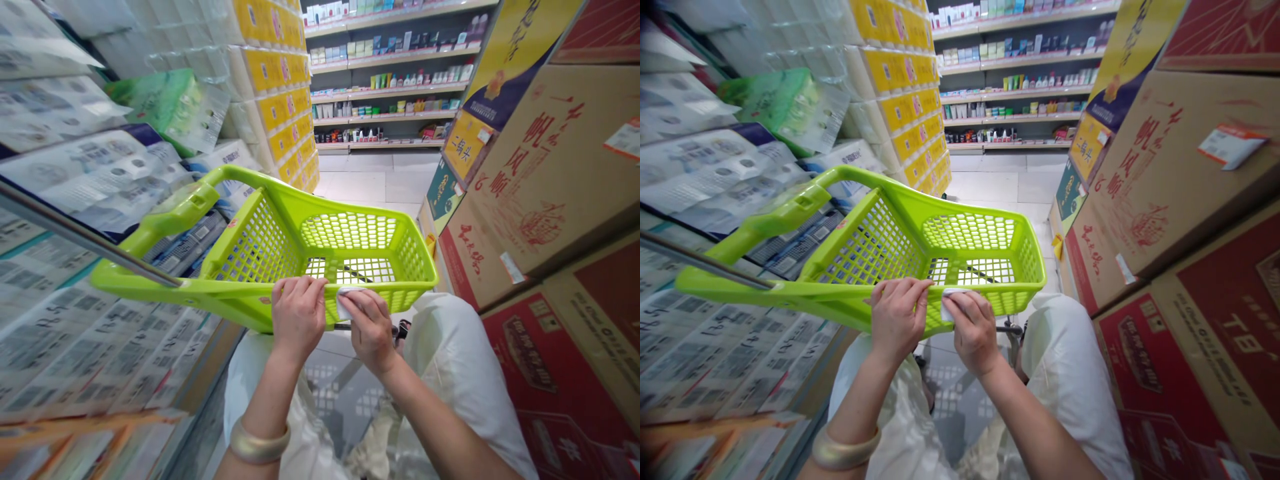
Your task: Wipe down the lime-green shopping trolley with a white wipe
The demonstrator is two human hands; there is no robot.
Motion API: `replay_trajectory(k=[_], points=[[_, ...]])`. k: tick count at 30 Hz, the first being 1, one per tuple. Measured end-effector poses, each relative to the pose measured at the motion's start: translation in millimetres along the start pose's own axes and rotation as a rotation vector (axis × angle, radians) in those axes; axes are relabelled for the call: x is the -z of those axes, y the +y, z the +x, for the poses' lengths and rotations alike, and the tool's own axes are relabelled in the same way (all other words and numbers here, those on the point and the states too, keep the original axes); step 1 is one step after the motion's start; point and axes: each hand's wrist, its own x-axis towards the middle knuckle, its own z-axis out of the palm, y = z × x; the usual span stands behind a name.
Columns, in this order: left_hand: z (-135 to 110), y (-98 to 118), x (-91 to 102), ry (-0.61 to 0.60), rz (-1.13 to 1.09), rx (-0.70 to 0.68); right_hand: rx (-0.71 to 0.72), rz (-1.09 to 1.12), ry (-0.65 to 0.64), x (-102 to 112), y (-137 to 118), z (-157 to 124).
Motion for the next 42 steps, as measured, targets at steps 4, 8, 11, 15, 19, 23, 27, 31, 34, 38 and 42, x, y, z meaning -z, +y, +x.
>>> replay_trajectory(k=[4,8,11,15,19,23,27,31,34,38,42], points=[[-0.7,-2.4,0.9,0.0,-0.015,-0.008,-0.016,-0.019,-0.031,11.3,11.7,-5.5],[-0.5,-1.5,-1.0,0.022,-0.022,-0.004,-0.122,-0.133,0.066,44.5,37.6,-14.4],[0.6,0.1,-2.4,0.033,-0.02,0.0,-0.166,-0.139,0.084,43.0,33.2,-10.5],[1.8,-0.3,-1.9,0.023,-0.016,-0.003,-0.133,-0.022,0.041,4.5,-3.4,5.2],[1.7,-2.1,0.4,0.01,-0.013,-0.001,-0.038,0.077,-0.039,-15.1,-21.5,13.1],[1.2,-1.5,1.0,0.006,-0.021,0.003,-0.072,0.021,-0.058,16.8,7.9,0.2],[1.6,1.0,-0.7,0.02,-0.027,0.013,-0.188,-0.112,0.064,47.2,34.7,-10.6],[2.2,2.0,-1.5,0.034,-0.016,0.017,-0.217,-0.056,0.048,27.6,15.4,-3.0],[2.1,0.7,-0.4,0.019,-0.013,0.012,-0.15,0.069,-0.033,9.5,-7.9,8.2],[0.8,-2.1,1.2,0.013,-0.011,0.004,-0.096,0.185,-0.065,28.3,-12.8,15.7],[-0.6,-2.5,0.7,0.028,-0.01,0.011,-0.168,0.047,0.113,58.4,7.9,15.2]])
